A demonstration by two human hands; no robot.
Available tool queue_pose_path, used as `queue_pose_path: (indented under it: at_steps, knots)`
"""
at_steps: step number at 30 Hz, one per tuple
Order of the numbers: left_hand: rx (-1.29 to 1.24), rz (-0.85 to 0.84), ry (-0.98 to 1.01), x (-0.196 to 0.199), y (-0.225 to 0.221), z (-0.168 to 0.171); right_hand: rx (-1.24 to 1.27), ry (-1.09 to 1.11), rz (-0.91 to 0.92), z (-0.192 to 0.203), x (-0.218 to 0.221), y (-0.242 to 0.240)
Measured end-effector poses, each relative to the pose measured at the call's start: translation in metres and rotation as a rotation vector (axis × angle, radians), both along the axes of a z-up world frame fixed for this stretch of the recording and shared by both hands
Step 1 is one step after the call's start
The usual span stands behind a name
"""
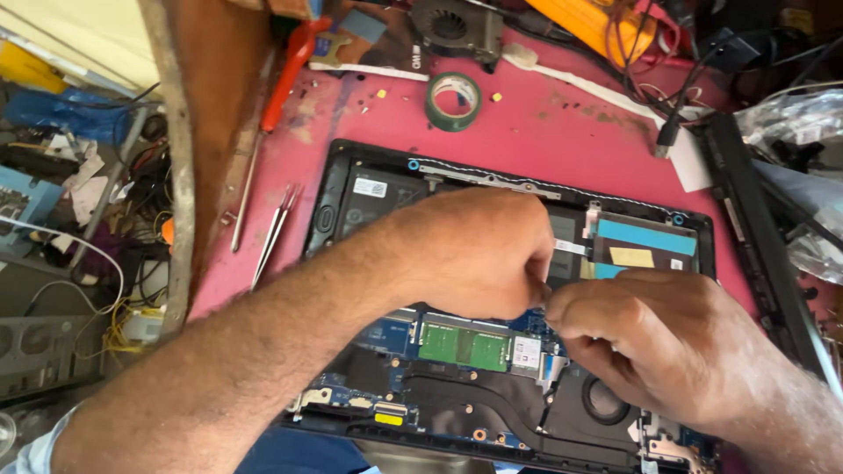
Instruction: The person manipulates internal laptop components including a battery and cables by hand, applies green tape to secure internal wires, and uses a small screwdriver to adjust parts within the chassis.
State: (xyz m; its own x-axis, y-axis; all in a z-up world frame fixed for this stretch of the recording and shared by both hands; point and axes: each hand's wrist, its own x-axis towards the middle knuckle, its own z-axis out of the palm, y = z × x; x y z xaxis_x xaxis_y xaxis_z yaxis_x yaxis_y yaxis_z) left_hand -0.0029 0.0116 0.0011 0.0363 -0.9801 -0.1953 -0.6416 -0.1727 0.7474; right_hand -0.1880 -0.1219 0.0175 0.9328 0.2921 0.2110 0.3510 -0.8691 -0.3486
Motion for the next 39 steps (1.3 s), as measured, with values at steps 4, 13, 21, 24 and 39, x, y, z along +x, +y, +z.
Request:
queue_pose_path:
  at_steps: [4,13,21,24,39]
  knots:
    - [0.041,-0.015,0.003,-0.003,-0.001,-0.004,-0.025,0.006,-0.010,0.000,0.001,0.002]
    - [-0.243,-0.064,0.079,0.020,0.000,-0.003,0.089,0.039,-0.106,-0.008,0.002,-0.002]
    - [-0.174,-0.029,0.006,0.038,0.010,0.009,0.198,0.145,-0.202,-0.016,-0.004,-0.002]
    - [-0.146,-0.065,0.009,0.035,0.009,0.007,0.178,0.159,-0.202,-0.016,-0.006,-0.005]
    - [-0.052,-0.103,0.072,0.028,0.007,0.009,0.157,0.221,-0.161,-0.008,-0.009,-0.009]
